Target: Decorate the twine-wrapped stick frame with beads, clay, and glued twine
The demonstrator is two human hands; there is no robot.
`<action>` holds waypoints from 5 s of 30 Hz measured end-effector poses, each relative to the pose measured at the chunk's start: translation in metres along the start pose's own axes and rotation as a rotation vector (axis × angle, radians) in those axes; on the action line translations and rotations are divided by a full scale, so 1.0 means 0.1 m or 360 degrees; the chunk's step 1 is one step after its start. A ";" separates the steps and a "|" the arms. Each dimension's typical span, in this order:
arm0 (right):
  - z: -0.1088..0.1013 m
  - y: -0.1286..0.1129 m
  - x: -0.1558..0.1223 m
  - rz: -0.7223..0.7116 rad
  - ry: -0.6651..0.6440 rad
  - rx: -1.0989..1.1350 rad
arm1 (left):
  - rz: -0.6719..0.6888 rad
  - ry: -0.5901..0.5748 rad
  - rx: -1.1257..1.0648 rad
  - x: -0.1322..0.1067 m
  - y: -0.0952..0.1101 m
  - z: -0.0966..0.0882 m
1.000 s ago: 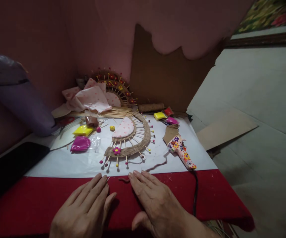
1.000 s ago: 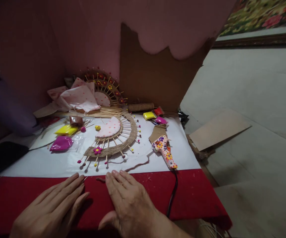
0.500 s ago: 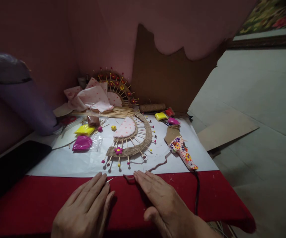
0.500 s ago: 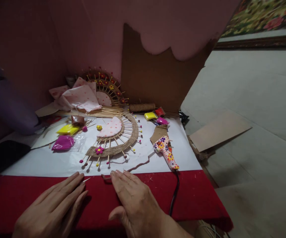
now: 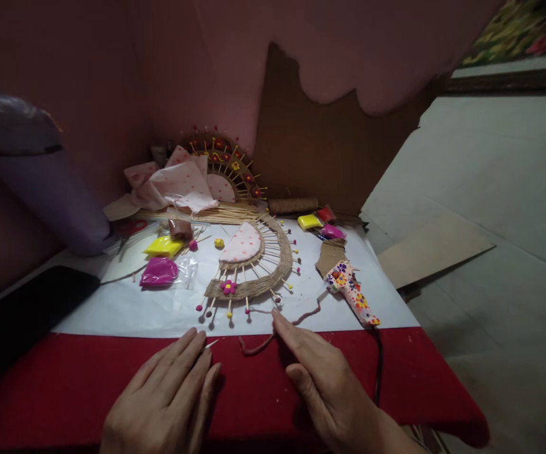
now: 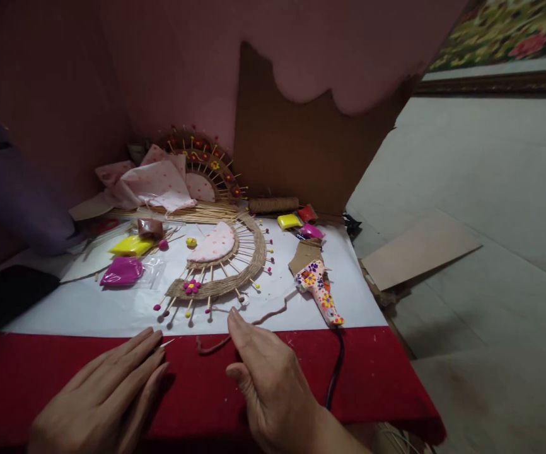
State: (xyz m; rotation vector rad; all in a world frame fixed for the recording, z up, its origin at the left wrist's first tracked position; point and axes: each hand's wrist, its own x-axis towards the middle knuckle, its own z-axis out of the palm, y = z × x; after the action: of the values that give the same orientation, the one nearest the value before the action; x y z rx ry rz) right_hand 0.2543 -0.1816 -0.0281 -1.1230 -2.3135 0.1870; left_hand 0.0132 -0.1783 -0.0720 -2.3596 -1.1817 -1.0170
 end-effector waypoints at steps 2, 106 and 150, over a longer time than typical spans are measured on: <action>0.02 -0.04 0.04 -0.0116 -0.0033 -0.0093 | 0.0002 0.0004 0.0007 0.00 0.00 0.01; 0.58 -0.14 -0.04 -0.0511 0.0288 -0.0582 | 0.0037 0.0023 0.0025 0.02 0.01 0.00; -0.03 -0.02 -0.12 0.0027 0.0262 -0.0349 | 0.0011 -0.0019 -0.0003 -0.04 -0.02 0.03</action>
State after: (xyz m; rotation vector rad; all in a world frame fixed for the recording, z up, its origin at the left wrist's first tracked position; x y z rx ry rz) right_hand 0.2607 -0.1929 -0.0298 -1.2155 -2.2169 -0.1518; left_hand 0.0117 -0.1776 -0.0769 -2.3724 -1.1765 -1.0038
